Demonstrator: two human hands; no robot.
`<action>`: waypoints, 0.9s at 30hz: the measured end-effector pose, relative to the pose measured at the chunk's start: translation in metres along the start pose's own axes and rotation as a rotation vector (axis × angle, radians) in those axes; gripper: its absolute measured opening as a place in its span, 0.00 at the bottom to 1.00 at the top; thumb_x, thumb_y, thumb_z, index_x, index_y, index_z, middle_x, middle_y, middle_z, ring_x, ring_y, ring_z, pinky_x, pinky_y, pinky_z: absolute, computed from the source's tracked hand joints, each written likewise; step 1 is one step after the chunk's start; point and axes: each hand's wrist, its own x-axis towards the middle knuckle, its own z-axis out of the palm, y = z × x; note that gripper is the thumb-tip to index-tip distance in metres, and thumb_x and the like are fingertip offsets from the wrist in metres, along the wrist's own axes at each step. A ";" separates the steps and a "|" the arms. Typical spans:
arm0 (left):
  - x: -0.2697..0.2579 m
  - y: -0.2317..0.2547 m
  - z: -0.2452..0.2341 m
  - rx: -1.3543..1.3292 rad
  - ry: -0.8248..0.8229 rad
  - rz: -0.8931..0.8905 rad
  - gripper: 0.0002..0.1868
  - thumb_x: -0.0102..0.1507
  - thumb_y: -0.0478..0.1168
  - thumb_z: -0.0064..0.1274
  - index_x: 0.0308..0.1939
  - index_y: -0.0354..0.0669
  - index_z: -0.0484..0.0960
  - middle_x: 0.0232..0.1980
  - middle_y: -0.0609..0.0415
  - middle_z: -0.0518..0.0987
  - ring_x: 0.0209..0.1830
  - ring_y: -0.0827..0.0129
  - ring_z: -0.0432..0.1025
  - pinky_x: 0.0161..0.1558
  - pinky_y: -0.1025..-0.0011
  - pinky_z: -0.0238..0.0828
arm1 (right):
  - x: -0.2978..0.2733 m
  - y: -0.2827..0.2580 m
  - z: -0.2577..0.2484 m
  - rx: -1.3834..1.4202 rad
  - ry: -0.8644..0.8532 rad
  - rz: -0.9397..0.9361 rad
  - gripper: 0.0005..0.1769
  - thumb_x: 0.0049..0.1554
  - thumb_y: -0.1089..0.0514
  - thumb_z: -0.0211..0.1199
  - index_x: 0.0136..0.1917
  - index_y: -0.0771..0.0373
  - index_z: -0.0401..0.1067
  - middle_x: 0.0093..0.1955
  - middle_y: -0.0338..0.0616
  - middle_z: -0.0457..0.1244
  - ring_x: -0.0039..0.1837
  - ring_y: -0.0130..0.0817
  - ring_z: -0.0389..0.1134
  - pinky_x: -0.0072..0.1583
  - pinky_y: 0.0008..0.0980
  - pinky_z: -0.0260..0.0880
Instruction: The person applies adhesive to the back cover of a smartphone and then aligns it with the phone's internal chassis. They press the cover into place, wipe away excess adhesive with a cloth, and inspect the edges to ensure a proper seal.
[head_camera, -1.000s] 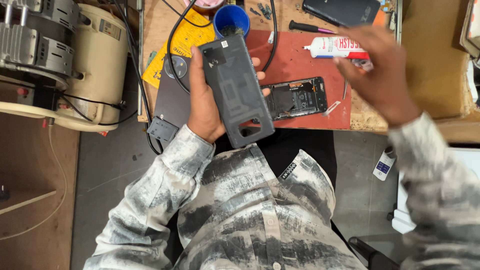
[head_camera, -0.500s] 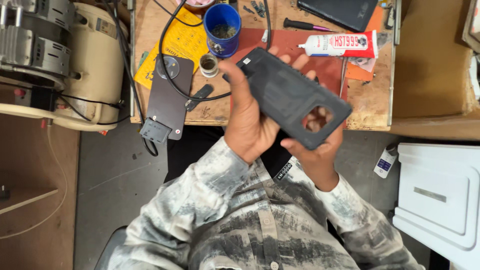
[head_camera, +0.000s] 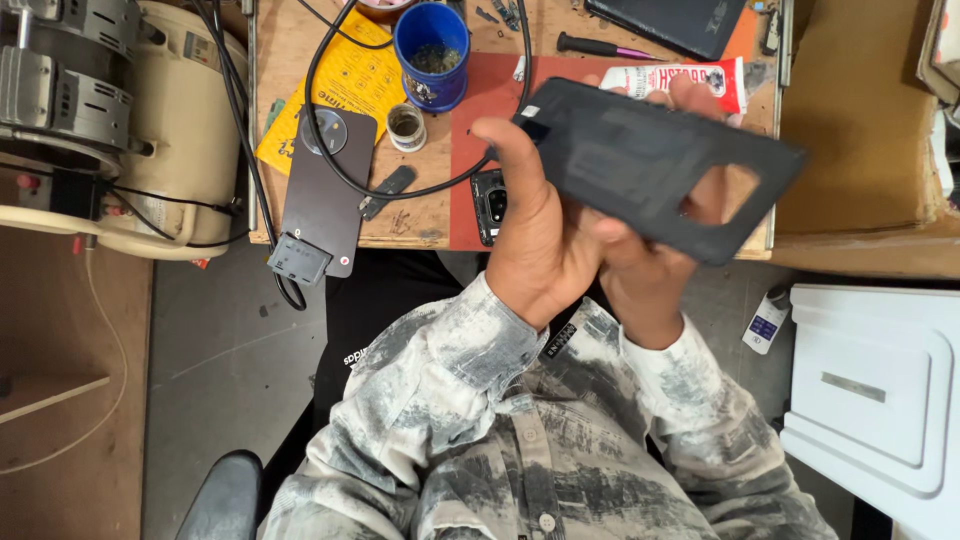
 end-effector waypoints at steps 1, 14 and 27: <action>-0.003 0.001 -0.001 0.046 -0.025 0.012 0.50 0.63 0.73 0.45 0.77 0.42 0.58 0.72 0.45 0.66 0.74 0.62 0.65 0.76 0.65 0.65 | 0.002 -0.003 -0.003 0.019 0.013 -0.004 0.55 0.59 0.38 0.74 0.83 0.67 0.49 0.81 0.49 0.50 0.80 0.36 0.54 0.80 0.37 0.57; -0.083 0.114 -0.049 2.048 0.207 0.583 0.16 0.69 0.38 0.59 0.59 0.38 0.80 0.63 0.46 0.79 0.68 0.52 0.72 0.70 0.58 0.68 | 0.036 -0.082 -0.148 -0.181 -0.290 0.144 0.40 0.65 0.41 0.66 0.79 0.64 0.57 0.75 0.39 0.56 0.74 0.28 0.61 0.75 0.28 0.67; -0.046 0.035 -0.072 2.420 -0.328 0.439 0.32 0.64 0.61 0.56 0.65 0.46 0.78 0.74 0.49 0.67 0.79 0.44 0.52 0.74 0.32 0.40 | 0.030 -0.079 -0.126 -0.526 -0.333 0.105 0.45 0.56 0.59 0.76 0.80 0.65 0.57 0.73 0.40 0.53 0.77 0.34 0.57 0.75 0.32 0.64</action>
